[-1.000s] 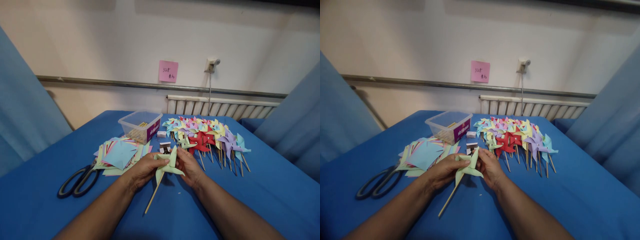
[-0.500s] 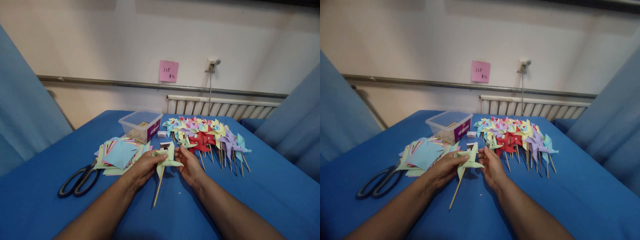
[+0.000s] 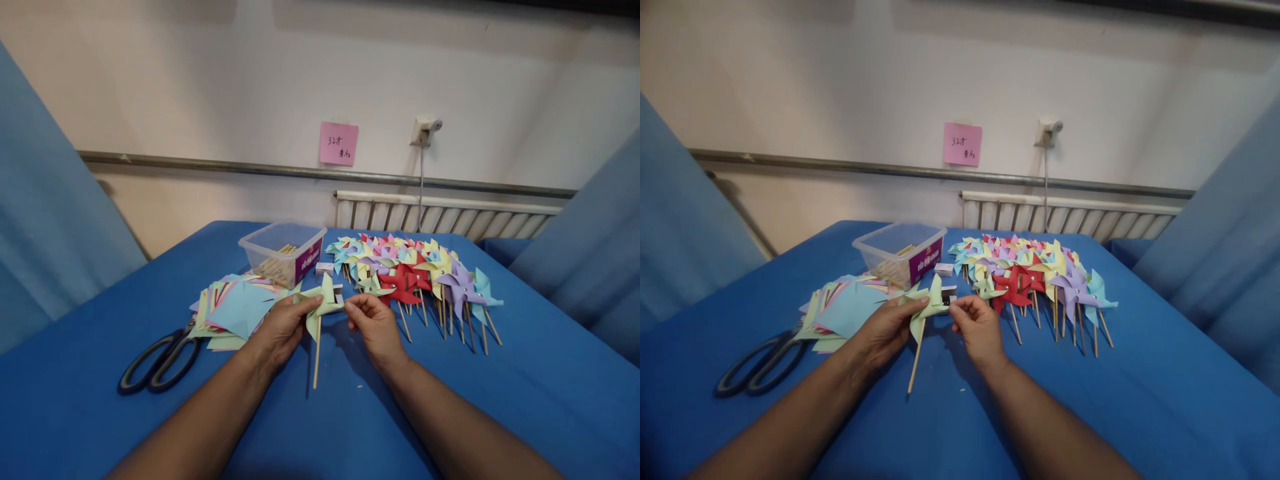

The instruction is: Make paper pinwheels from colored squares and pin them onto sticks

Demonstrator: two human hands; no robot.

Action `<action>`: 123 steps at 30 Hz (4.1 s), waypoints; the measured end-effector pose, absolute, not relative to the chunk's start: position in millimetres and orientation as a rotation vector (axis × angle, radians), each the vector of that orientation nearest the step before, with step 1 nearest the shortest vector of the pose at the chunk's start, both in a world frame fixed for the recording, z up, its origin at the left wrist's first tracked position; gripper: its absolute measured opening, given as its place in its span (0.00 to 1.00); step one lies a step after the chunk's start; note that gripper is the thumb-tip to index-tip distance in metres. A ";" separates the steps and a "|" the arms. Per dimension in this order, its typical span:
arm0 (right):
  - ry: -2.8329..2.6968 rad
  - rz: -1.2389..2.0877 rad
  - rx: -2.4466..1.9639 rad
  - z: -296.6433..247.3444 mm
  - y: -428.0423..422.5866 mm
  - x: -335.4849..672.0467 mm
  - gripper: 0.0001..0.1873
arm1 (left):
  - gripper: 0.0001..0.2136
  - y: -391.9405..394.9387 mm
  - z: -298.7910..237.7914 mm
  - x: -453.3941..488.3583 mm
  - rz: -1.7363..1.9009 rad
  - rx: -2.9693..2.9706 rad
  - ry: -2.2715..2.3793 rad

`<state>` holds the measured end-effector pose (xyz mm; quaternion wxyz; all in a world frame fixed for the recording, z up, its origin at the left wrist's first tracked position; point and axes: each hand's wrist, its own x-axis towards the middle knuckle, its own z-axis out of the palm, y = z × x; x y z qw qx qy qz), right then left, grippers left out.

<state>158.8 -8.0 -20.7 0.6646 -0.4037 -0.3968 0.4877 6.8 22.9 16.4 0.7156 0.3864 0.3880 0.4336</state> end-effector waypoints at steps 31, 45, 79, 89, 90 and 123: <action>-0.961 1.011 -0.891 -17.9 -10.1 159.8 0.12 | 0.06 23.1 24.9 5.6 0.902 0.801 0.871; -0.960 1.141 -0.876 -23.1 -9.9 162.2 0.09 | 0.08 21.7 24.5 5.3 0.859 0.869 0.855; -1.092 1.571 -0.911 -29.5 -24.5 139.7 0.20 | 0.10 21.2 17.4 8.5 1.074 0.908 0.839; -1.001 1.450 -0.803 -26.8 -22.3 145.2 0.16 | 0.07 21.7 19.2 5.0 0.935 0.816 0.570; -1.005 1.448 -0.799 -26.6 -22.5 145.1 0.16 | 0.07 21.2 18.4 5.3 0.945 0.829 0.566; -1.073 1.325 -0.975 -30.7 -12.0 138.0 0.17 | 0.10 19.5 17.6 13.2 0.926 0.954 0.773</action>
